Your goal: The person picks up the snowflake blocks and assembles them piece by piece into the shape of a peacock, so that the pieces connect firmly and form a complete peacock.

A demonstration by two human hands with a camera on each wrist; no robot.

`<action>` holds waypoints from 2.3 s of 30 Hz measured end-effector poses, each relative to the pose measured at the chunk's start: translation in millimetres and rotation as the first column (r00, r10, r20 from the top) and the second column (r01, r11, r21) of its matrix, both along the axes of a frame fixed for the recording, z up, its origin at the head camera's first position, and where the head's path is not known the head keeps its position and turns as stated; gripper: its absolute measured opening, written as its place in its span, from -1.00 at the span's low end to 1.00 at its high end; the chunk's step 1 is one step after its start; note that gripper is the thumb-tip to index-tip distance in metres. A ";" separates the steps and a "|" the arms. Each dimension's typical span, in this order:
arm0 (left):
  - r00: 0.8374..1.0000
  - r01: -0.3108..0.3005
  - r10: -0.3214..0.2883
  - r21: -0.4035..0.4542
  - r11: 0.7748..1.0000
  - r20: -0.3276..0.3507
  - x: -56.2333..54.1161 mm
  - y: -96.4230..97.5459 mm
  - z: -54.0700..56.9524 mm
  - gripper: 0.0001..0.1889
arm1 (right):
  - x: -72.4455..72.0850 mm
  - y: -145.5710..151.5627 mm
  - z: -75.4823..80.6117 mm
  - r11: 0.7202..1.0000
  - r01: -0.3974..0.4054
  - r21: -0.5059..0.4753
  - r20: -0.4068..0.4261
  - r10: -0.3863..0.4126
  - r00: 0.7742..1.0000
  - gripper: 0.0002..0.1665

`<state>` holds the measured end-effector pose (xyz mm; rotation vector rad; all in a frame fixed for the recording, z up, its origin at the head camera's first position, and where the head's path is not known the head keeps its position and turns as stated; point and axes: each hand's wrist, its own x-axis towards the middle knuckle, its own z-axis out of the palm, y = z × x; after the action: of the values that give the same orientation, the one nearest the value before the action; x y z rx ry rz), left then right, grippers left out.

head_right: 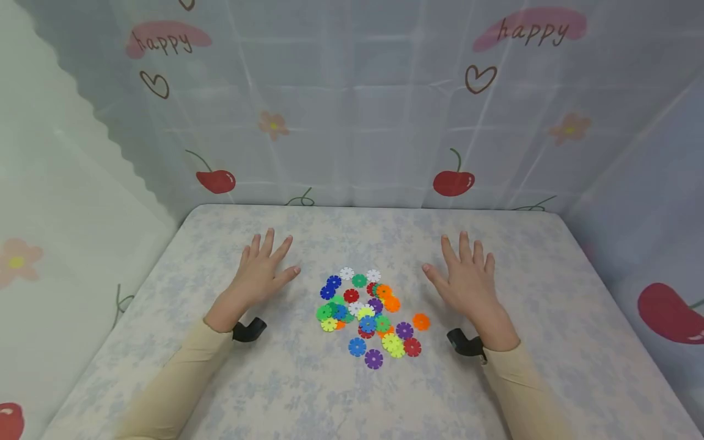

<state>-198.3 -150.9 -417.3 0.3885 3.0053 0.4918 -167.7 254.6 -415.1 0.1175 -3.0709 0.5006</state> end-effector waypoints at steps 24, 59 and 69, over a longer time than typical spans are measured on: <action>0.929 0.370 -0.370 -0.137 0.919 0.029 33.8 107.4 -26.2 -0.70 | -0.5 -3.8 -12.8 0.999 -0.028 0.021 0.054 0.026 0.998 0.04; 0.955 0.277 -0.291 0.171 0.946 0.062 19.1 90.2 -11.0 -0.75 | -2.3 -12.5 -13.5 0.999 -0.050 0.015 0.097 0.048 0.994 -0.09; 0.998 0.030 -0.062 0.682 0.730 0.022 8.0 104.1 21.0 -0.73 | -1.1 -14.5 -15.6 0.997 -0.072 0.025 0.077 0.070 0.995 -0.18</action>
<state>-190.3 -46.8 -396.4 0.4727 2.6412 1.5873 -168.8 240.1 -430.7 0.2137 -3.1586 0.4770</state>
